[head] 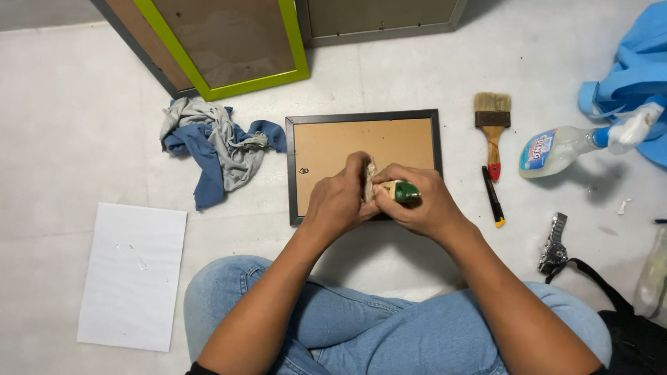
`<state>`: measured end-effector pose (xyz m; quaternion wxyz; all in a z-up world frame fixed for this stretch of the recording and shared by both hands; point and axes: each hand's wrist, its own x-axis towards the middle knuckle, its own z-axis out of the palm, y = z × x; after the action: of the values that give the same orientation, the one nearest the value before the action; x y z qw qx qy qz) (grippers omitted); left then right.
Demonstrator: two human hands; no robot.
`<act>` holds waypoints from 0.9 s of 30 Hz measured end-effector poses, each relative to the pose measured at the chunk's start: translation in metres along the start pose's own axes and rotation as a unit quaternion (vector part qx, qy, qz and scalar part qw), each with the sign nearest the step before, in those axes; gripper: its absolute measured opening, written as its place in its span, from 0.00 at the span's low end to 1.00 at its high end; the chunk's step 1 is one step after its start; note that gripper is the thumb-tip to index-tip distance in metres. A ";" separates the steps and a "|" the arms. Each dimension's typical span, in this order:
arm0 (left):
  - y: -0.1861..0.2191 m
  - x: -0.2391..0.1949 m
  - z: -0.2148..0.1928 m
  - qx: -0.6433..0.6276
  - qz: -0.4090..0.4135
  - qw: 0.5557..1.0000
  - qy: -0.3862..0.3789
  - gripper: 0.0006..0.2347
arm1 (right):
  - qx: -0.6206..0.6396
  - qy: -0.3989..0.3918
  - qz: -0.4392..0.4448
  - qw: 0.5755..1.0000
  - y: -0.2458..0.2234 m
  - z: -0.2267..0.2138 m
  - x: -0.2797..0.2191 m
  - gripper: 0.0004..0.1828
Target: Cleaning and dusting various picture frames using a spray bottle, cloth, and brushes.
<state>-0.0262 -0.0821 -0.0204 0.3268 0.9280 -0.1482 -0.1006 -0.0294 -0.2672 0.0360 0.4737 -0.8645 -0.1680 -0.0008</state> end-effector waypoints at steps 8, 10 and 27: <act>-0.034 -0.008 -0.031 0.082 -0.153 0.983 0.055 0.20 | -0.100 -0.138 0.230 0.958 0.018 -0.032 0.020 0.34; -0.037 -0.018 -0.035 0.098 -0.188 0.976 0.046 0.17 | -0.176 -0.165 0.287 0.927 0.080 -0.029 0.009 0.31; -0.014 -0.022 -0.060 0.021 -0.194 0.971 0.140 0.20 | -0.213 -0.195 0.369 0.883 0.089 -0.029 0.003 0.26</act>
<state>-0.0271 -0.0297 0.0190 0.2991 0.9505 0.0794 -0.0280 0.0035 -0.3339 -0.0208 0.2017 -0.9267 0.0786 0.3071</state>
